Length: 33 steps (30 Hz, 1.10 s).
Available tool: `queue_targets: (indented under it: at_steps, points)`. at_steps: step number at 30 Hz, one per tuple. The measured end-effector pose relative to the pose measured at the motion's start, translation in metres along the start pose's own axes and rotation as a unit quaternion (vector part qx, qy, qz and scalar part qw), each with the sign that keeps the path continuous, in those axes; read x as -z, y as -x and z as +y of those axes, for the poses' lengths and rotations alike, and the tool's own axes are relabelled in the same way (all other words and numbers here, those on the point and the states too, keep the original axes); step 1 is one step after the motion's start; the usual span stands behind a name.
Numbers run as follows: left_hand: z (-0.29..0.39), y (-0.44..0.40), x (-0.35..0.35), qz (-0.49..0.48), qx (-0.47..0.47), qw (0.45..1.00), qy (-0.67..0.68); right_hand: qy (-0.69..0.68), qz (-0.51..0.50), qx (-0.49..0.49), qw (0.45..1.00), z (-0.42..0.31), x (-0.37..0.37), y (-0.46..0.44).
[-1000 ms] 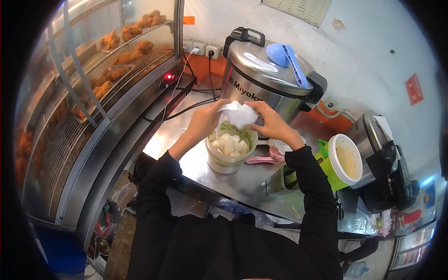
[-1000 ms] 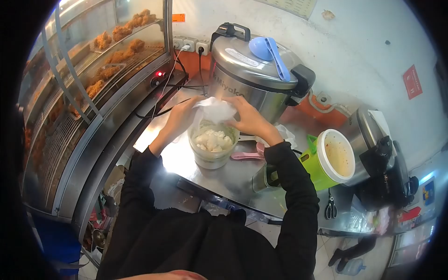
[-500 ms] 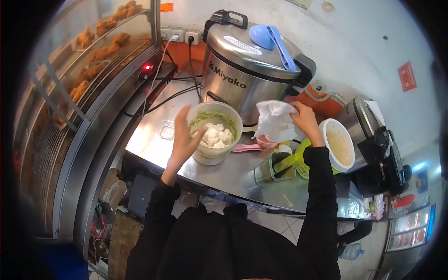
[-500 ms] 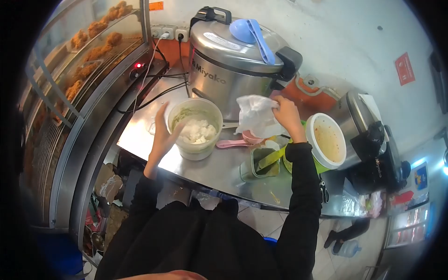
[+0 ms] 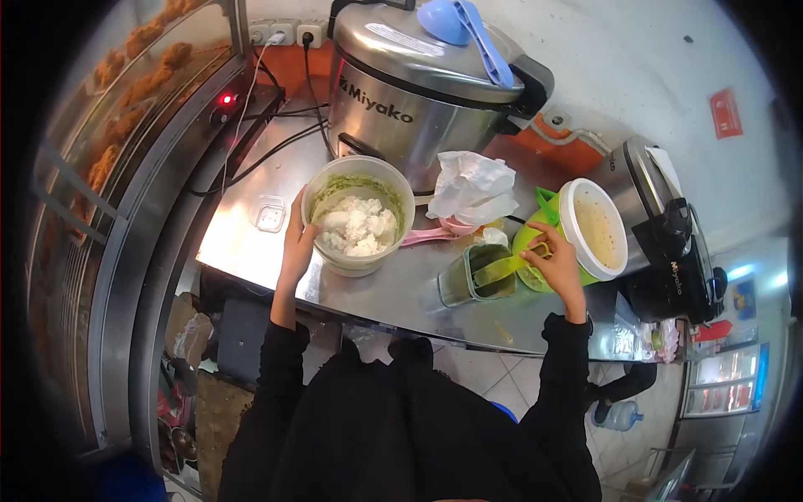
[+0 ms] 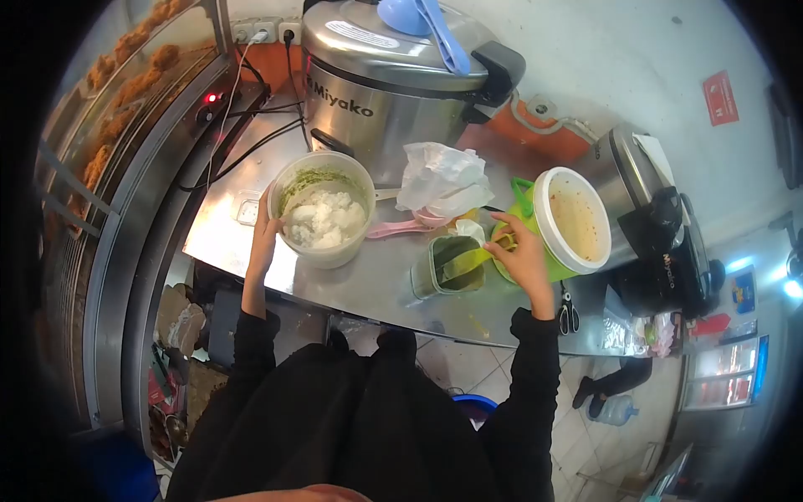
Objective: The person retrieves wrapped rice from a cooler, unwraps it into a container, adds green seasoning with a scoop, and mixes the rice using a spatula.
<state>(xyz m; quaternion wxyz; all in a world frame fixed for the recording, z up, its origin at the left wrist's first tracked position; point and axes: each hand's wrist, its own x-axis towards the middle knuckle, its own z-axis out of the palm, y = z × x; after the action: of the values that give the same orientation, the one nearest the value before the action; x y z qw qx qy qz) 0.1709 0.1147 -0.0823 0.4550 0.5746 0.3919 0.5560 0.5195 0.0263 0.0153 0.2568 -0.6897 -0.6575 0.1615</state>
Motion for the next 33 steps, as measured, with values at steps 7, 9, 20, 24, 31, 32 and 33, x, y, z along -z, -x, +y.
queue_targets:
  at_steps: [7,9,20,24,31,32,33]
  points:
    - [0.011,0.002,0.006,-0.085,0.031,0.995,-0.049,-0.13,0.08,0.008,0.988,0.003,-0.05,0.019]
    - [0.014,0.009,0.007,-0.099,0.05,0.992,-0.058,-0.168,0.189,0.074,0.965,0.003,-0.051,0.022]
    - [0.021,0.054,-0.051,-0.075,0.141,0.968,0.191,-0.309,0.171,-0.022,0.935,0.032,-0.064,0.038]
    - [0.012,0.053,-0.068,-0.082,0.12,0.972,0.185,-0.328,0.271,-0.135,0.895,0.035,-0.056,0.036]
    - [0.0,0.055,-0.076,-0.067,0.095,0.977,0.18,-0.432,0.393,-0.193,0.788,0.038,-0.037,0.052]
    - [0.001,0.055,-0.076,-0.068,0.098,0.975,0.188,-0.442,0.419,-0.207,0.766,0.04,-0.038,0.054]
    - [0.003,0.055,-0.076,-0.064,0.097,0.975,0.19,-0.451,0.444,-0.22,0.742,0.043,-0.04,0.056]
